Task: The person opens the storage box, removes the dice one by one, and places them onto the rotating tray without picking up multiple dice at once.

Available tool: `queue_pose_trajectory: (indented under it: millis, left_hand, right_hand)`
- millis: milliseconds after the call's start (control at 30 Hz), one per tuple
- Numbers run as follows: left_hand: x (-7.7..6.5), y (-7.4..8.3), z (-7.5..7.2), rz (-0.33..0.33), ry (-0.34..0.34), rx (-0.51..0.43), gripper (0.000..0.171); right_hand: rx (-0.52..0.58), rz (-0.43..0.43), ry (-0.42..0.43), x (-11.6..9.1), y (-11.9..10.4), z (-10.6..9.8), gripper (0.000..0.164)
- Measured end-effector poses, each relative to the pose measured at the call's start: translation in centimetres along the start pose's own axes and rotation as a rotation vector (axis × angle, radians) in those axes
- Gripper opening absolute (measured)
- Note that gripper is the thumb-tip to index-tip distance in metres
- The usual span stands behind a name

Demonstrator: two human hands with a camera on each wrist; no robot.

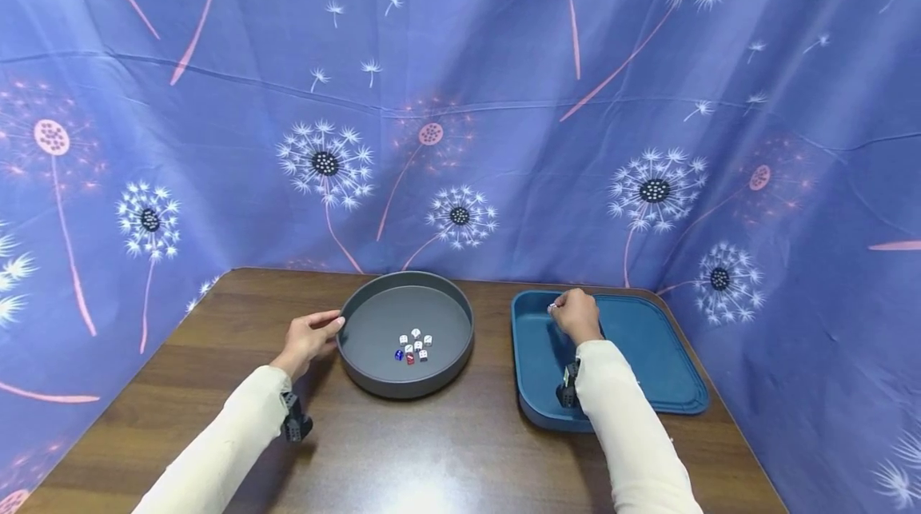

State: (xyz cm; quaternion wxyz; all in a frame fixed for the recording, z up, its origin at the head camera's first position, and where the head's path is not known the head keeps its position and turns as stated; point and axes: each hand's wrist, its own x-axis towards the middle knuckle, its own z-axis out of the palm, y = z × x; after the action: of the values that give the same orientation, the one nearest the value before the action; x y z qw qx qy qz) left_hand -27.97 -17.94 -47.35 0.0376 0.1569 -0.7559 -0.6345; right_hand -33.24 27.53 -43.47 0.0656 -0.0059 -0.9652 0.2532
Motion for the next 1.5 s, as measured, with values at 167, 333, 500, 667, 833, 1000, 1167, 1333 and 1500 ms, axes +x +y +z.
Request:
queue_pose_trajectory:
  millis: [167, 333, 500, 667, 833, 1000, 1167, 1333, 1500]
  left_hand:
    - [0.0, 0.1, -0.1, -0.008, 0.001, 0.015, 0.034]
    - [0.1, 0.1, -0.1, -0.009, 0.0, 0.025, 0.034]
    - [0.1, 0.0, -0.1, -0.008, -0.003, 0.032, 0.033]
    - [0.0, 0.1, -0.1, -0.014, -0.005, 0.031, 0.034]
    - [-0.2, 0.3, 0.0, -0.02, -0.003, 0.017, 0.034]
    - [-0.2, 0.3, -0.1, -0.019, -0.003, 0.015, 0.034]
    - [-0.1, 0.3, -0.1, -0.013, -0.002, 0.024, 0.034]
    - [0.0, 0.2, -0.1, -0.021, 0.005, 0.013, 0.034]
    - [0.0, 0.2, -0.1, -0.022, 0.004, 0.021, 0.035]
  right_hand:
    - [0.047, -0.083, 0.055, 0.6, -2.3, -1.2, 0.019]
    - [0.079, -0.138, 0.091, 0.8, -5.1, -1.9, 0.021]
    - [0.108, -0.166, 0.06, 0.3, -8.2, -2.1, 0.021]
    - [0.134, -0.201, 0.034, -0.2, -10.7, -1.6, 0.021]
    - [0.155, -0.262, 0.035, -0.9, -12.7, -0.7, 0.018]
    - [0.18, -0.323, 0.03, -1.5, -14.1, 1.0, 0.014]
    - [0.209, -0.348, 0.003, -2.3, -14.4, 3.7, 0.01]
    - [0.183, -0.392, -0.082, -3.4, -14.2, 6.6, 0.01]
    - [0.092, -0.45, -0.134, -4.2, -13.8, 8.9, 0.008]
